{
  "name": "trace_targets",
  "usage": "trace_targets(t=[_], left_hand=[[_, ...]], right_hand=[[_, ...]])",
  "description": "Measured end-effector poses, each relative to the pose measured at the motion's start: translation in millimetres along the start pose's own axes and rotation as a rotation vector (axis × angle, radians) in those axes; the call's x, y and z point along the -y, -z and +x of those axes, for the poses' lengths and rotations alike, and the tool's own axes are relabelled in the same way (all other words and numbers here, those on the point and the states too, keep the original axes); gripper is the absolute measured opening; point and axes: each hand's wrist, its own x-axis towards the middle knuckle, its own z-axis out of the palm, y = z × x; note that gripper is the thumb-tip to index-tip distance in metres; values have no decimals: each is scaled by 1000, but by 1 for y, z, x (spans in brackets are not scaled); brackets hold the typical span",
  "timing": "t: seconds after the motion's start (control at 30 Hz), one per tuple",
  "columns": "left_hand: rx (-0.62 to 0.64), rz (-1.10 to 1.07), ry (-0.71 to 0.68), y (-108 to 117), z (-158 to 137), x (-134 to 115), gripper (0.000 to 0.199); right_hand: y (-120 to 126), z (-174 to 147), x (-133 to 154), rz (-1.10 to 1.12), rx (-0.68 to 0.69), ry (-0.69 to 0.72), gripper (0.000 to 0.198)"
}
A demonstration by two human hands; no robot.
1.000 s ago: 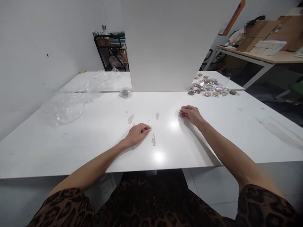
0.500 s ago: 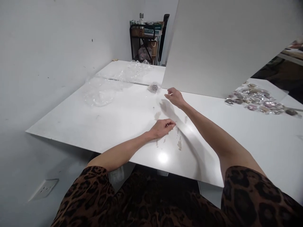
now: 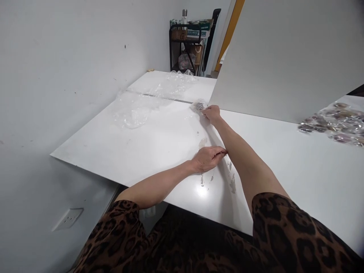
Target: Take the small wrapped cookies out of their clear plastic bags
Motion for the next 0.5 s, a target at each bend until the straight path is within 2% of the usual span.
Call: trace_targets(t=[0.13,0.23,0.43,0.5], left_hand=[[-18,-2,18,3,1,1,26],[-112,-12,28,7,3,3,26],[-342,82,73,20,9,7,26],[-367,146,69,25,9,8,36]], right_hand=[[5,-23,6,57,-68,-98,26],[18,-53,6,101,-83,-116,25],[67,-127,-5,210,-63,-98,33],[85,-154,-7,261,-15,-89,36]])
